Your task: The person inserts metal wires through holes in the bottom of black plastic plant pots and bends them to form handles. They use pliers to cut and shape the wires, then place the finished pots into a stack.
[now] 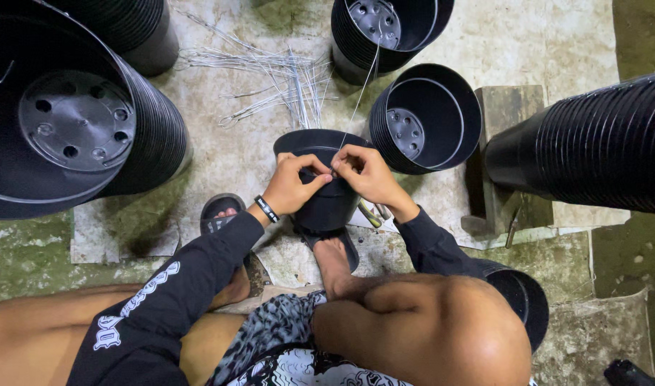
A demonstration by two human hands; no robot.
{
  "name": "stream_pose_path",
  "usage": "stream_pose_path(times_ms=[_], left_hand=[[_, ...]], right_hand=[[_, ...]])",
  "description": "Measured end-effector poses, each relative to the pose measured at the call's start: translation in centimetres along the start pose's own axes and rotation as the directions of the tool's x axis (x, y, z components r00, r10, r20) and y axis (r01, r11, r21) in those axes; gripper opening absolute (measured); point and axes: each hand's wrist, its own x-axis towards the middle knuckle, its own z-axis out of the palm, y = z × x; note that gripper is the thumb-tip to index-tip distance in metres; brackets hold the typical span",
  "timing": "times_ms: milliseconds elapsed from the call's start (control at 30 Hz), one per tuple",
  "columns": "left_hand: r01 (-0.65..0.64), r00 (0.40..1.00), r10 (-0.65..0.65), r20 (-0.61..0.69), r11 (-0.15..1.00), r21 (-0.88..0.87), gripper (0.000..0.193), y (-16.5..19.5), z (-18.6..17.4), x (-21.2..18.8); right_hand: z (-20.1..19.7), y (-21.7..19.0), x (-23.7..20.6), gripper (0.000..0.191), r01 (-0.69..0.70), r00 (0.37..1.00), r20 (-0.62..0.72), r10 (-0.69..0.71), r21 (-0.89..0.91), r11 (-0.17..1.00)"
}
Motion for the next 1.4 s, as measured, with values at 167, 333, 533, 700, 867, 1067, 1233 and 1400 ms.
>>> stream_pose_path(times_ms=[167,333,533,700,867,1067,1233,1400], left_hand=[[-0.016,0.999,0.017,-0.047,1.0,0.008,0.014,0.1,0.5,-0.5],[-0.165,0.981,0.167,-0.096,0.986,0.027,0.009,1.1,0.4,-0.6],[-0.368,0.911,0.394,-0.123,0.911,0.186,0.007,2.4,0.5,-1.1],[-0.516,0.839,0.543,-0.03,0.812,0.274,0.016,2.3,-0.5,-1.1],[-0.218,0.976,0.218,-0.011,0.973,-0.07,0.011,2.4,-1.6,0.3],[0.163,0.974,-0.15,0.171,0.985,-0.063,0.022,2.6,-2.1,2.0],[0.147,0.976,-0.136,0.173,0.988,-0.053,0.017,2.5,-1.9,1.8],[0.172,0.975,-0.159,0.153,0.982,-0.077,0.014,2.4,-1.6,1.7]], right_hand=[[-0.3,-0.2,-0.1,0.014,0.044,0.996,0.07,-0.048,0.052,0.998],[0.2,-0.3,0.3,0.015,0.027,0.998,0.055,-0.031,0.069,0.997],[-0.1,0.7,0.7,0.016,0.034,0.997,0.07,-0.039,0.068,0.997],[0.2,1.5,0.9,0.015,0.0,0.995,0.096,-0.017,0.178,0.984],[-0.2,1.7,1.0,0.014,-0.009,0.997,0.076,-0.002,0.135,0.991],[0.5,0.7,0.7,0.01,-0.002,0.996,0.087,-0.008,0.12,0.993],[0.2,-1.9,0.1,0.016,0.004,0.994,0.109,-0.002,-0.016,1.0],[-0.2,-5.5,-1.7,0.03,0.202,0.979,0.092,-0.18,-0.376,0.904]])
